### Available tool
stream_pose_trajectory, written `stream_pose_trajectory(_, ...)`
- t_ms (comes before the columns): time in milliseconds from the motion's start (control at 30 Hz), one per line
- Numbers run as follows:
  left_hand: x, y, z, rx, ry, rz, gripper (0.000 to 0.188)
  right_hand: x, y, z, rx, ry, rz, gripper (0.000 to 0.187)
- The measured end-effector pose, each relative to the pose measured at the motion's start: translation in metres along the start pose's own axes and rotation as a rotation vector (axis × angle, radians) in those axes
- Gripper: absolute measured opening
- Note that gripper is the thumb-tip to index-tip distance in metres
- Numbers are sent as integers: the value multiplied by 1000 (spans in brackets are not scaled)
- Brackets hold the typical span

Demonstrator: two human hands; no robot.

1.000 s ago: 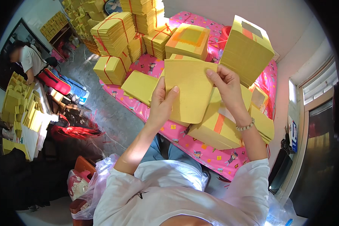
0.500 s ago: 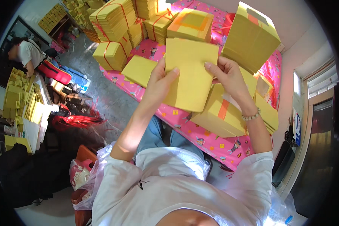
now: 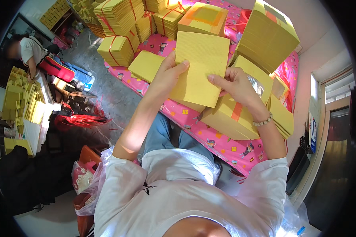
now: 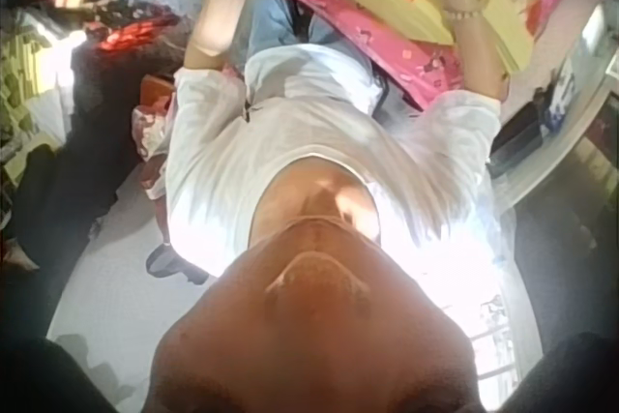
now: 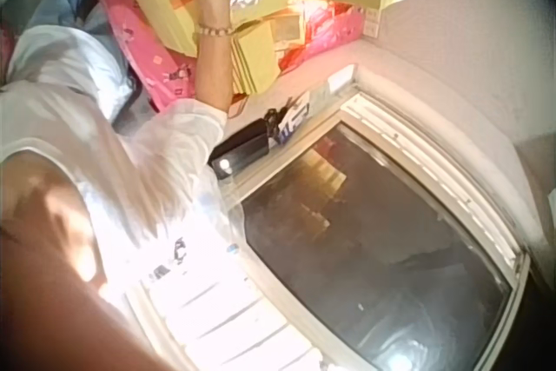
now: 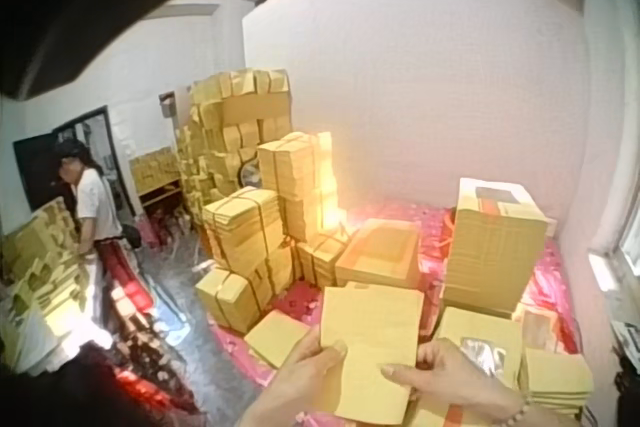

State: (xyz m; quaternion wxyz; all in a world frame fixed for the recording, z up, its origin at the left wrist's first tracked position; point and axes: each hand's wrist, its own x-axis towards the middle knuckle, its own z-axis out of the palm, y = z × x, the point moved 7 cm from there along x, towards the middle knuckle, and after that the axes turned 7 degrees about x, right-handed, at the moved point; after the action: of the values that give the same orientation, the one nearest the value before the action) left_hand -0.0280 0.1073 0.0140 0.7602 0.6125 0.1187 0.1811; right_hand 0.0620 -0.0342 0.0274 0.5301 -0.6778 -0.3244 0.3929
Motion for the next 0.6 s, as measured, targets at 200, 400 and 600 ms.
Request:
stream_pose_trajectory(200,-8,11,0,28,47,95,39,-1,6,6,49,-41,14,38)
stream_pose_trajectory(400,-14,23,0,78,81,239,37,-3,12,10,-12,-79,20,35)
stream_pose_trajectory(600,-27,31,-7,100,198,304,36,-7,19,19,33,-108,15,30)
